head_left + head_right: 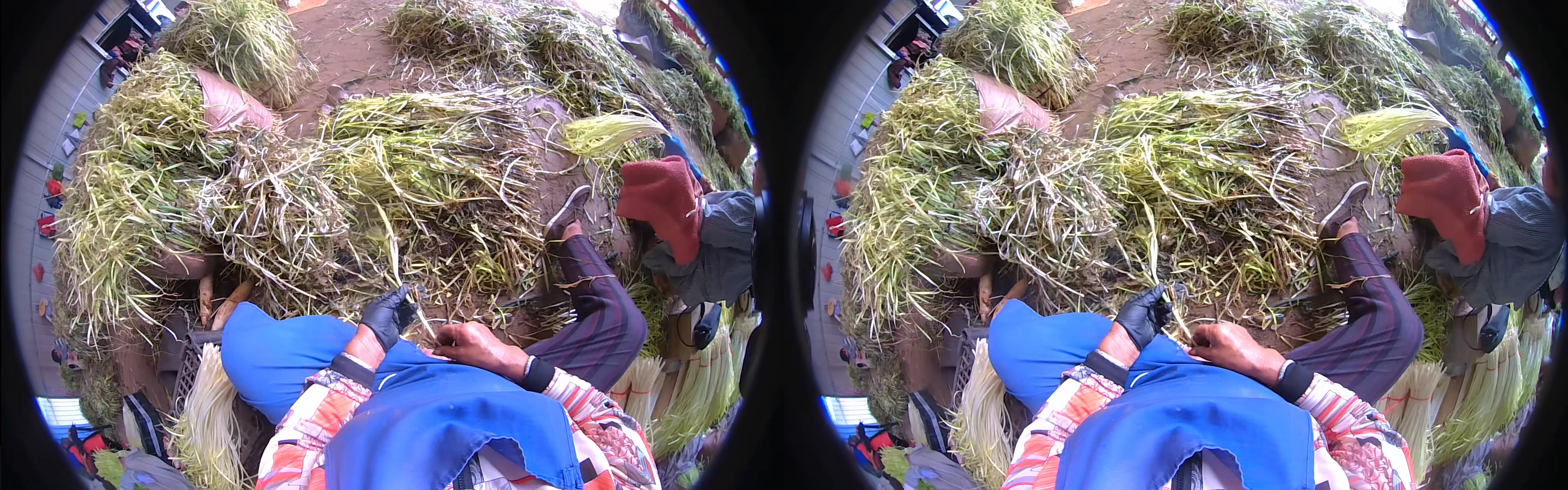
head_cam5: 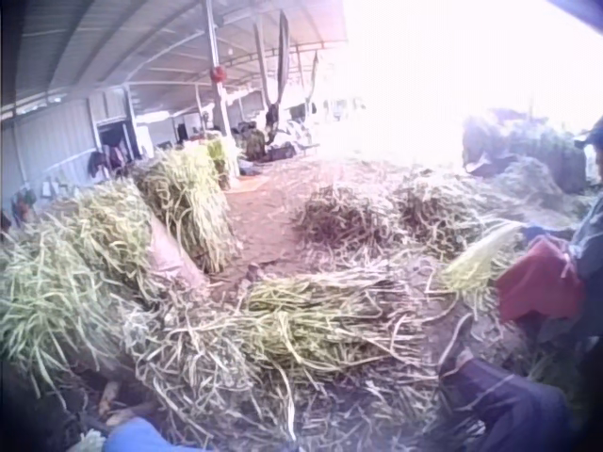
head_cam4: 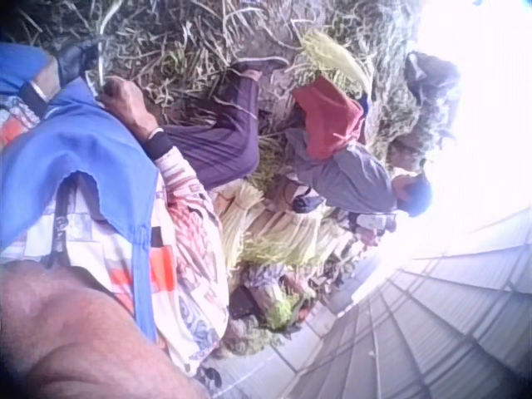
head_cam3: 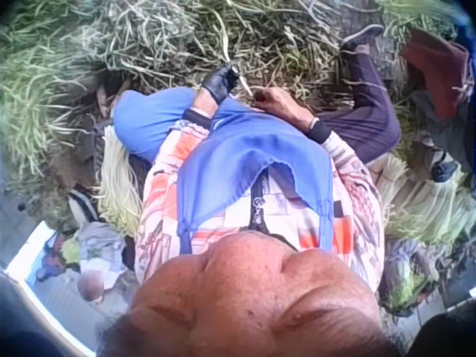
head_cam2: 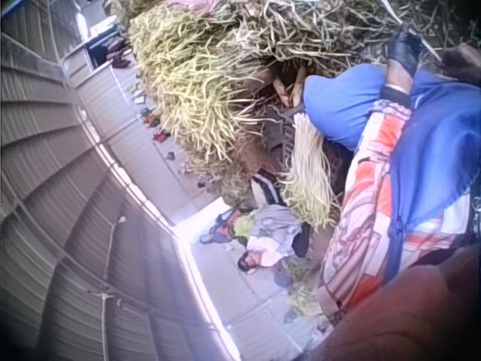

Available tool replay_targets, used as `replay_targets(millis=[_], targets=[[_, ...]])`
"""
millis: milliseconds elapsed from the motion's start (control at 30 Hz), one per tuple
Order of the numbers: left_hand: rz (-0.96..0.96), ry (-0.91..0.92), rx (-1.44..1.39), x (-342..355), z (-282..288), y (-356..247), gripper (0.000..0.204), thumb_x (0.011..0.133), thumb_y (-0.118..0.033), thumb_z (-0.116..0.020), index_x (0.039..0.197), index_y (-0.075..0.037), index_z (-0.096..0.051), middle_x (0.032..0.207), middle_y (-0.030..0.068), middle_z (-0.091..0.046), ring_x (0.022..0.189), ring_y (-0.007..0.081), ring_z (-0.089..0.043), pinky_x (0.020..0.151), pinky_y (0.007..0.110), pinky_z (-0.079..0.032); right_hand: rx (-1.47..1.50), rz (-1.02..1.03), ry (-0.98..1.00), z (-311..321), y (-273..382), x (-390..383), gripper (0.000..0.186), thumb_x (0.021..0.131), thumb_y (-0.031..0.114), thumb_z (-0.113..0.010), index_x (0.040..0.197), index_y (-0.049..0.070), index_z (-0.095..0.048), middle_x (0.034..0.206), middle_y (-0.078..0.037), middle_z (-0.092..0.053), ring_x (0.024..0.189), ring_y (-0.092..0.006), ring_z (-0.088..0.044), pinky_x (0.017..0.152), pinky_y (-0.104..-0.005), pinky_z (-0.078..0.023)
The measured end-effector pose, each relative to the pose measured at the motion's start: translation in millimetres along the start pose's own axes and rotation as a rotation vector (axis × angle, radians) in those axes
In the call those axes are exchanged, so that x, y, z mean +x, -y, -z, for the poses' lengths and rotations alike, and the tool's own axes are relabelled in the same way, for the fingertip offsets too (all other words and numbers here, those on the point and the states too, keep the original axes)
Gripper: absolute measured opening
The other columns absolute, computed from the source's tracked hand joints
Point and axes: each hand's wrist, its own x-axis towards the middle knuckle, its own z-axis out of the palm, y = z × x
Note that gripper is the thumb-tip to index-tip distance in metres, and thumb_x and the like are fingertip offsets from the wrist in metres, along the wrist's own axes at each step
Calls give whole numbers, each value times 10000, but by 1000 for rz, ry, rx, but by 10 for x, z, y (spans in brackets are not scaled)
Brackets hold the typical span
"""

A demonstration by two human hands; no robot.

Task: The person sits on the ground and repeatedly picks up bundles of light-colored plant stalks, separates them by hand, and places them into a black crate. The person also pulls individual stalks from a larger pile and discards them.

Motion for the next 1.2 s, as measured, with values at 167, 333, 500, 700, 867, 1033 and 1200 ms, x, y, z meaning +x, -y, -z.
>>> replay_targets(millis=[167,333,500,700,867,1033,1200], targets=[[-136,163,94,-358,-188,-65,154,946,-178,-618,1040,-67,-667,837,27,-687,642,145,-629,594,281,-532,356,-30,-283,126,122,228,508,907,449,-631,1112,-14,-659,1033,-140,-686,912,-200,-649,786,-344,-514],[-160,224,218,-520,-251,-65,163,948,-163,-607,1070,-62,-648,860,29,-671,658,147,-626,584,295,-528,768,50,-218,94,215,705,345,906,307,-670,1043,-9,-689,869,-18,-673,777,-95,-592,738,-248,-472],[-207,-4,154,-406,-131,-27,61,912,-151,-659,950,-103,-665,772,10,-650,627,164,-636,568,284,-533,876,-64,-315,-68,173,891,240,876,207,-721,984,-7,-710,848,-32,-696,746,-85,-603,704,-246,-477],[-40,-48,-124,-54,174,-72,190,943,-171,-597,1077,-56,-666,869,44,-700,680,117,-636,550,252,-507,788,34,-211,193,303,501,249,901,234,-694,965,-7,-710,838,-41,-698,761,-96,-627,704,-249,-505],[-134,18,-442,50,414,-563,213,962,-126,-570,1139,-20,-622,971,109,-710,656,112,-667,549,241,-570,324,174,273,628,19,-75,329,871,324,-729,925,0,-721,761,-46,-692,719,-101,-630,680,-279,-521],[-510,-115,-184,-25,204,-738,139,907,-113,-659,1008,-23,-689,880,81,-723,669,94,-667,537,194,-539,-974,-479,138,1145,-662,-396,245,800,201,-626,973,61,-726,800,-146,-702,768,-350,-683,671,-421,-546],[-589,-41,223,-116,-180,-397,175,918,-174,-657,989,-18,-693,843,66,-722,607,97,-637,512,217,-476,-235,-70,-218,900,-427,270,466,852,328,-665,1206,28,-621,1037,-182,-684,984,-340,-657,852,-417,-518]])
